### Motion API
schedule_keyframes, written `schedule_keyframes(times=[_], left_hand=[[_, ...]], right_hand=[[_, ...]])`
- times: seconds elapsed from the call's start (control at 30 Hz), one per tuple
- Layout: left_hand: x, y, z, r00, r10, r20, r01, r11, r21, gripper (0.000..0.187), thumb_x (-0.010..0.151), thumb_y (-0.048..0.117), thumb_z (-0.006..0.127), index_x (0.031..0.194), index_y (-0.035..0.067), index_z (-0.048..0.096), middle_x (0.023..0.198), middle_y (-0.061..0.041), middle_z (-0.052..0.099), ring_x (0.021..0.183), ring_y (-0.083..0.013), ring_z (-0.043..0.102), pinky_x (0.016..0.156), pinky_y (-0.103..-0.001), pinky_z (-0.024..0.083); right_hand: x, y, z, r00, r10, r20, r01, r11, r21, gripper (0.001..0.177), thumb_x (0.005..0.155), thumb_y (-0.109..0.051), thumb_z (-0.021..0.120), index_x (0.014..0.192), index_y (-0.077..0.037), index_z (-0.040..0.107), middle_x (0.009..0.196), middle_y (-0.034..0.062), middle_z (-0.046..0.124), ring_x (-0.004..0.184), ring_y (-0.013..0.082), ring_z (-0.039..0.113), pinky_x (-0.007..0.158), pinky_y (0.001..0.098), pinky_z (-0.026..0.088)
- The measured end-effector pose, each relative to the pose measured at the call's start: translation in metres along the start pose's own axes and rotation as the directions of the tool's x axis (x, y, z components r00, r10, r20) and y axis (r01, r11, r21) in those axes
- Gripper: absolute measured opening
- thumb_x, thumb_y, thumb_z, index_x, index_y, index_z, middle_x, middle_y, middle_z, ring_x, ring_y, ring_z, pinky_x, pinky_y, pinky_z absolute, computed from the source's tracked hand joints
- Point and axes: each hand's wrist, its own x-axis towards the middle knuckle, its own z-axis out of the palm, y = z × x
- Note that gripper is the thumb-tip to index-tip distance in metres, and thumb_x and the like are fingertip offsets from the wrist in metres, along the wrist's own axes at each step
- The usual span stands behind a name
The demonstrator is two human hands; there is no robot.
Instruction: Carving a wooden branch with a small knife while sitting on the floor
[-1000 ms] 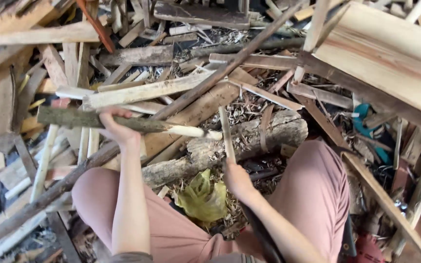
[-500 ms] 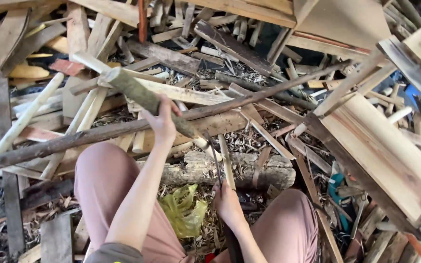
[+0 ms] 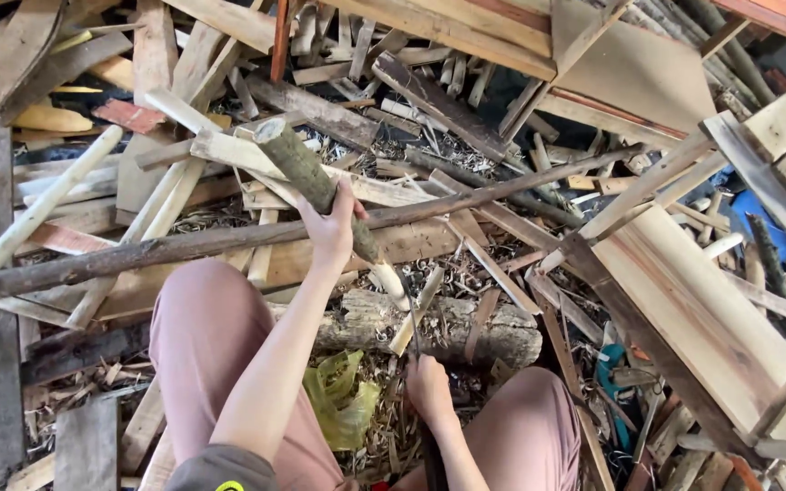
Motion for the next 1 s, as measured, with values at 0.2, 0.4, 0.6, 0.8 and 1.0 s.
schedule_keyframes(times=[0.2, 0.4, 0.6, 0.8, 1.0], left_hand=[[0.015, 0.019, -0.004, 0.989, -0.050, -0.140, 0.059, 0.996, 0.061, 0.027, 0.099, 0.022, 0.066, 0.099, 0.001, 0.050, 0.065, -0.004, 0.056, 0.054, -0.0148, 0.059, 0.051, -0.027, 0.054], [0.022, 0.031, 0.004, 0.951, -0.140, -0.276, 0.135, 0.990, -0.037, 0.026, 0.087, 0.020, 0.079, 0.069, 0.008, 0.066, 0.057, -0.008, 0.064, 0.053, -0.0130, 0.065, 0.057, -0.026, 0.050], [-0.005, 0.056, 0.032, 0.999, -0.025, -0.040, 0.023, 0.999, -0.047, 0.038, 0.087, 0.017, 0.067, 0.053, 0.007, 0.054, 0.042, -0.011, 0.049, 0.041, -0.0163, 0.052, 0.049, -0.023, 0.040], [0.003, 0.035, 0.017, 0.997, 0.031, -0.066, -0.037, 0.996, -0.085, 0.035, 0.084, 0.012, 0.065, 0.052, 0.006, 0.053, 0.041, -0.013, 0.048, 0.038, -0.0199, 0.055, 0.044, -0.027, 0.043], [0.007, 0.033, 0.016, 0.992, 0.025, -0.127, -0.028, 0.999, -0.027, 0.039, 0.089, 0.015, 0.062, 0.053, 0.005, 0.053, 0.042, -0.012, 0.048, 0.041, -0.0198, 0.057, 0.048, -0.027, 0.044]], right_hand=[[0.055, 0.056, 0.027, 1.000, 0.006, -0.011, -0.008, 0.983, -0.183, 0.044, 0.100, -0.030, 0.051, 0.089, 0.009, 0.068, 0.085, 0.0265, 0.072, 0.079, 0.0440, 0.071, 0.077, 0.0483, 0.059], [0.049, 0.056, 0.028, 0.980, 0.139, 0.145, -0.171, 0.957, 0.236, 0.048, 0.101, -0.030, 0.051, 0.078, 0.006, 0.073, 0.052, 0.0157, 0.064, 0.037, 0.0237, 0.062, 0.044, 0.0329, 0.054], [-0.037, -0.049, -0.027, 0.994, 0.008, 0.112, -0.034, 0.970, 0.240, 0.043, 0.102, -0.024, 0.050, 0.081, 0.005, 0.073, 0.047, 0.0149, 0.061, 0.042, 0.0286, 0.066, 0.055, 0.0388, 0.057], [0.028, 0.024, 0.015, 0.994, 0.040, 0.102, -0.029, 0.994, -0.107, 0.051, 0.103, -0.041, 0.045, 0.103, 0.006, 0.065, 0.096, 0.0336, 0.071, 0.100, 0.0511, 0.070, 0.092, 0.0620, 0.054], [0.019, 0.020, 0.020, 0.998, -0.009, 0.056, 0.020, 0.983, -0.184, 0.042, 0.103, -0.036, 0.049, 0.092, -0.001, 0.069, 0.087, 0.0269, 0.074, 0.092, 0.0461, 0.074, 0.081, 0.0570, 0.059]])
